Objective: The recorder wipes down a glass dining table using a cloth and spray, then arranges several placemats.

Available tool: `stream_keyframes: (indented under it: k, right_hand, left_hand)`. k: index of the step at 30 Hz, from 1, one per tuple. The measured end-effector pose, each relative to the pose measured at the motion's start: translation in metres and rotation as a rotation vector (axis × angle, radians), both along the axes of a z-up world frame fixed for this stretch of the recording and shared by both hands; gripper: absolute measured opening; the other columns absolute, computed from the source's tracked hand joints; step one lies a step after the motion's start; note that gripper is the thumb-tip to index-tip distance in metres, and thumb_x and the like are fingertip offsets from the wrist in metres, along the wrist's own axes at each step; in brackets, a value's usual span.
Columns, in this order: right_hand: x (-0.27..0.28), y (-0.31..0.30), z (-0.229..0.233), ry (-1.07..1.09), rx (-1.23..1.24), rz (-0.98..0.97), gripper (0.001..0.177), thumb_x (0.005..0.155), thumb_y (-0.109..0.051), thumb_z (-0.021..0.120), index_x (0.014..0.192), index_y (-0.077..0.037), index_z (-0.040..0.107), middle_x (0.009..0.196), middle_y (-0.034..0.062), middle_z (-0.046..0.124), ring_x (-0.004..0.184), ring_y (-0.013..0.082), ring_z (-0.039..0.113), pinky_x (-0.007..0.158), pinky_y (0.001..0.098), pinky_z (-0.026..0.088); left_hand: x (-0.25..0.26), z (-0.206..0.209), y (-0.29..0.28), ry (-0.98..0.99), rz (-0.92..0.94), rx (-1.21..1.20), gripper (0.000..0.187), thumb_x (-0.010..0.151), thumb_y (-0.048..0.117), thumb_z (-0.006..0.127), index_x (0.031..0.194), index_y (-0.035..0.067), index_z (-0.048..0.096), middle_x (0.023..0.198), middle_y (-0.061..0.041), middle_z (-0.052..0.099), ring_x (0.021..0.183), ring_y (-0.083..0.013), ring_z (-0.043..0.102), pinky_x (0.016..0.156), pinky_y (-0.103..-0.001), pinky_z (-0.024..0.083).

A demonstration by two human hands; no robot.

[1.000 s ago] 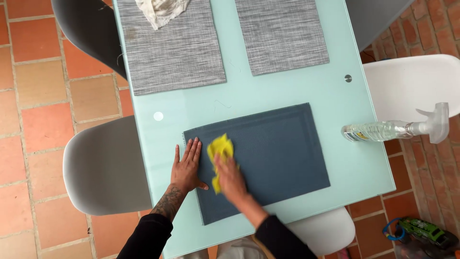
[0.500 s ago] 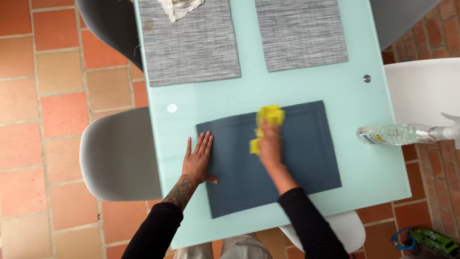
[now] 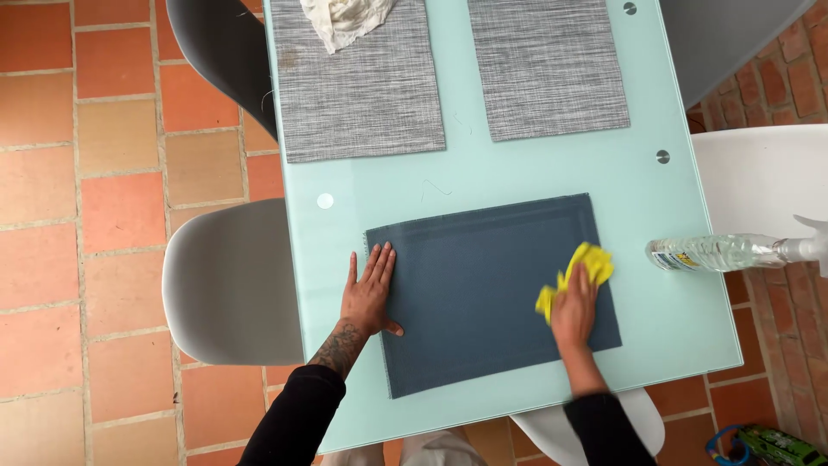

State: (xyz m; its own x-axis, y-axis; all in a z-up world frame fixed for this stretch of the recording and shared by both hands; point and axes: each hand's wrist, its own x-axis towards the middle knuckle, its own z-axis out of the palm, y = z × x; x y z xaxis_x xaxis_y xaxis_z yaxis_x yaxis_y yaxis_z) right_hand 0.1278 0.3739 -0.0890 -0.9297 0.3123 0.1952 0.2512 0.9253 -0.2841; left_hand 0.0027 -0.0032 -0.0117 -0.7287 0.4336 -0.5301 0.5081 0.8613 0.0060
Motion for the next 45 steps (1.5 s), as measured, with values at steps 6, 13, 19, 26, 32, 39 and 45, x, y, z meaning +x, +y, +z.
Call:
stream_keyframes:
  k: [6,13,19,26,32,39,45]
  right_hand:
    - [-0.066,-0.166,0.014,0.046,-0.199,0.157,0.058,0.096,-0.012,0.058,0.151,0.001,0.046,0.151,0.0217,0.050,0.140,0.0463,0.043,0.118,0.0479,0.035]
    - [-0.009,-0.152,0.022,0.030,-0.248,0.346,0.056,0.094,-0.005,0.057,0.150,-0.002,0.048,0.147,0.0164,0.054,0.137,0.0401,0.050,0.122,0.0531,0.028]
    - [0.022,0.017,0.002,0.110,-0.115,-0.143,0.062,0.090,0.003,0.059,0.150,-0.005,0.047,0.147,0.0191,0.058,0.134,0.0373,0.053,0.121,0.0500,0.029]
    - [-0.080,0.080,0.079,-0.393,-0.039,-0.234,0.061,0.098,-0.044,0.065,0.155,-0.035,0.044,0.109,0.0120,0.074,0.101,0.0344,0.070,0.086,0.0476,0.055]
    - [-0.185,0.092,0.086,-0.883,0.130,-0.114,0.091,0.086,-0.055,0.073,0.161,-0.036,0.025,0.109,0.0075,0.073,0.102,0.0269,0.072,0.084,0.0427,0.058]
    - [-0.184,0.120,0.079,-0.873,0.185,-0.022,0.050,0.090,-0.053,0.071,0.131,-0.026,0.064,0.113,0.0013,0.075,0.106,0.0242,0.072,0.088,0.0426,0.058]
    - [-0.089,0.117,0.267,-0.186,-0.080,-0.179,0.032,0.093,-0.032,0.080,0.119,-0.016,0.070,0.100,0.0122,0.075,0.090,0.0327,0.071,0.083,0.0455,0.055]
  left_hand:
    - [0.004,-0.002,-0.003,0.005,-0.004,0.032,0.173,0.036,0.077,0.092,0.164,0.011,-0.004,0.173,-0.004,-0.002,0.159,-0.0208,-0.002,0.127,-0.057,-0.005]
    - [-0.001,0.012,0.000,-0.037,0.029,0.048,0.171,0.038,0.074,0.094,0.163,0.012,-0.004,0.174,-0.003,-0.003,0.159,-0.0199,-0.003,0.127,-0.058,-0.004]
    - [-0.004,0.025,0.004,-0.071,0.064,0.036,0.169,0.039,0.070,0.096,0.163,0.012,-0.004,0.173,-0.002,-0.003,0.159,-0.0192,-0.004,0.128,-0.057,-0.005]
    - [-0.030,-0.019,-0.007,0.206,0.340,0.605,0.080,0.074,0.034,0.090,0.144,0.016,0.055,0.148,-0.003,0.056,0.139,-0.0241,0.047,0.122,-0.047,0.030]
    - [-0.080,-0.037,0.005,0.284,0.379,0.350,0.075,0.075,0.029,0.089,0.140,0.012,0.056,0.127,-0.006,0.061,0.122,-0.0254,0.054,0.107,-0.043,0.038]
    - [-0.086,-0.016,0.001,0.298,0.350,0.297,0.021,0.080,0.024,0.085,0.095,0.016,0.073,0.106,-0.002,0.065,0.115,-0.0225,0.056,0.109,-0.044,0.035]
    - [-0.051,0.154,-0.018,0.341,0.423,1.174,0.023,0.083,0.012,0.084,0.081,0.006,0.062,0.096,0.002,0.079,0.059,-0.0170,0.060,0.108,-0.048,0.043]
